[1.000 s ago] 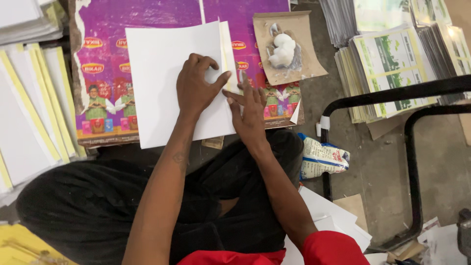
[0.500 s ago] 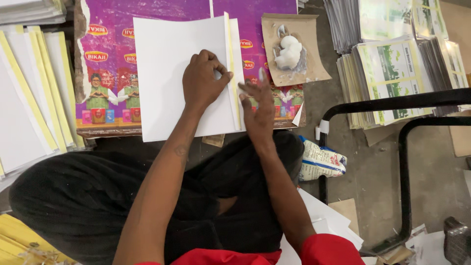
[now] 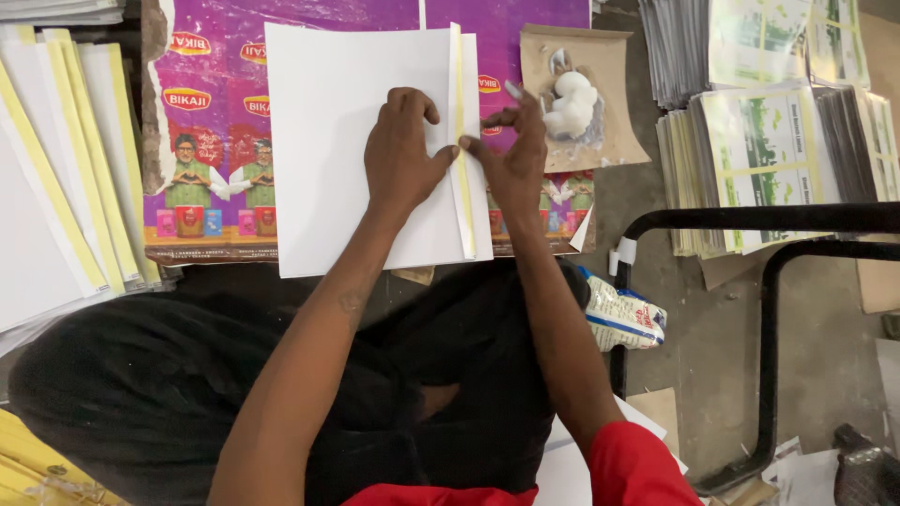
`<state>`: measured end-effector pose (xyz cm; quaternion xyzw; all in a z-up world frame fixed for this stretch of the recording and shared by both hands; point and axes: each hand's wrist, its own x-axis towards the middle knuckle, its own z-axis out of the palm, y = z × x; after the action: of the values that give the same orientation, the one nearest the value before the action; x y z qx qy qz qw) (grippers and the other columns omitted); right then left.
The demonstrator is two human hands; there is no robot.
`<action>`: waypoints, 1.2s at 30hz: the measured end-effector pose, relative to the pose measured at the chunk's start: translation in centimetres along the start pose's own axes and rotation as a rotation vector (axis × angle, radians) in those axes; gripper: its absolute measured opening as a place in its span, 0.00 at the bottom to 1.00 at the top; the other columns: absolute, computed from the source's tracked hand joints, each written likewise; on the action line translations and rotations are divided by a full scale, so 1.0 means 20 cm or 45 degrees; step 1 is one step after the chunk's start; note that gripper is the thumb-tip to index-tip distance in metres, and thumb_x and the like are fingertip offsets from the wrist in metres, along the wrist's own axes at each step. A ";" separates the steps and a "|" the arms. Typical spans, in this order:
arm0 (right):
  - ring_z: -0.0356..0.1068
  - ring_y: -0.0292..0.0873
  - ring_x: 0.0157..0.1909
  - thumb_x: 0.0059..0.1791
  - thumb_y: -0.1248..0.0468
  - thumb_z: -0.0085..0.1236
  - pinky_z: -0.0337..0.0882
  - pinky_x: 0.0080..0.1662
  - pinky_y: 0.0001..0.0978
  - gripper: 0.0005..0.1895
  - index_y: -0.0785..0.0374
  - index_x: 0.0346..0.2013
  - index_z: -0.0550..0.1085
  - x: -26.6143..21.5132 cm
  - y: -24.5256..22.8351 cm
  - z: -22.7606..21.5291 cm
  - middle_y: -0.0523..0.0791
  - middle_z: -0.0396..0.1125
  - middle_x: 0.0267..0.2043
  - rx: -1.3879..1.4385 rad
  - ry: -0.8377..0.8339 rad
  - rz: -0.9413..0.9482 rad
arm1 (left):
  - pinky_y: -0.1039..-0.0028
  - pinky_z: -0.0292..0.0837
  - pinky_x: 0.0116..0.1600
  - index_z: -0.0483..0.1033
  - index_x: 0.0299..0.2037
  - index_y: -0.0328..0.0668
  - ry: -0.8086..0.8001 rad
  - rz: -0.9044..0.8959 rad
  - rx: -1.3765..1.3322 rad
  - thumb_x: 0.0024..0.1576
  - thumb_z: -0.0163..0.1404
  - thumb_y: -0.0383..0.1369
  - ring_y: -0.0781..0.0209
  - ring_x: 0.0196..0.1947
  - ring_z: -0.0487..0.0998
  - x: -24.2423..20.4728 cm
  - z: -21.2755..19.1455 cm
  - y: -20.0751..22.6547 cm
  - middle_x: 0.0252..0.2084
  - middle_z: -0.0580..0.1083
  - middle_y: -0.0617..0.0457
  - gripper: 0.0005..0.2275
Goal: The person sits on the floor and assembles notebooks by inserting a stack of white pages into a cover, then applying a strip of glue along the spine and pressing the pages to secure them. The person repeats this process for multiple notebooks.
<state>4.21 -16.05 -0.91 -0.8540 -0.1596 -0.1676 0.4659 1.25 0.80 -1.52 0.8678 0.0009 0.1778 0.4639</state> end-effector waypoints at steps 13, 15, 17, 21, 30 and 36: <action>0.69 0.47 0.48 0.36 0.60 0.87 0.65 0.49 0.45 0.36 0.56 0.47 0.68 0.66 0.38 0.21 0.40 0.73 0.41 -0.535 0.069 -0.551 | 0.60 0.71 0.52 0.82 0.45 0.53 -0.116 0.006 -0.002 0.47 0.66 0.32 0.52 0.52 0.73 0.00 -0.05 0.03 0.57 0.66 0.51 0.15; 0.69 0.47 0.49 0.36 0.58 0.88 0.65 0.48 0.44 0.34 0.54 0.45 0.69 0.71 0.41 0.22 0.38 0.74 0.41 -0.610 0.039 -0.566 | 0.61 0.71 0.52 0.83 0.42 0.51 -0.100 -0.001 -0.026 0.47 0.65 0.32 0.52 0.53 0.73 0.00 -0.05 0.03 0.57 0.67 0.52 0.13; 0.69 0.47 0.50 0.36 0.57 0.87 0.64 0.48 0.45 0.35 0.54 0.46 0.69 0.71 0.42 0.23 0.36 0.75 0.41 -0.662 -0.021 -0.502 | 0.61 0.72 0.53 0.83 0.40 0.49 -0.096 -0.006 -0.033 0.47 0.65 0.32 0.53 0.53 0.73 -0.01 -0.05 0.03 0.58 0.67 0.52 0.11; 0.68 0.47 0.52 0.36 0.61 0.83 0.60 0.56 0.50 0.46 0.59 0.62 0.63 0.58 0.29 0.18 0.38 0.75 0.46 -0.602 -0.048 -0.452 | 0.61 0.71 0.52 0.83 0.37 0.49 -0.075 0.013 0.006 0.47 0.66 0.32 0.53 0.52 0.73 0.01 -0.05 0.04 0.57 0.67 0.53 0.09; 0.63 0.57 0.66 0.37 0.64 0.79 0.55 0.64 0.53 0.49 0.63 0.67 0.59 0.03 -0.06 -0.07 0.48 0.71 0.61 -0.572 -0.254 -0.155 | 0.60 0.71 0.49 0.80 0.33 0.44 -0.037 0.012 -0.008 0.46 0.67 0.32 0.52 0.51 0.73 -0.01 -0.03 0.02 0.56 0.67 0.53 0.09; 0.64 0.56 0.66 0.35 0.60 0.80 0.61 0.64 0.50 0.50 0.63 0.65 0.60 -0.17 -0.21 -0.15 0.51 0.68 0.62 -0.453 -0.247 -0.006 | 0.61 0.71 0.50 0.80 0.32 0.46 -0.033 0.023 0.007 0.45 0.66 0.30 0.53 0.52 0.73 -0.01 -0.02 0.01 0.56 0.68 0.54 0.08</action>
<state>-1.17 -16.88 2.32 -0.9347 -0.1735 -0.1112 0.2897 0.84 0.95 -1.25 0.8714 -0.0124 0.1707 0.4598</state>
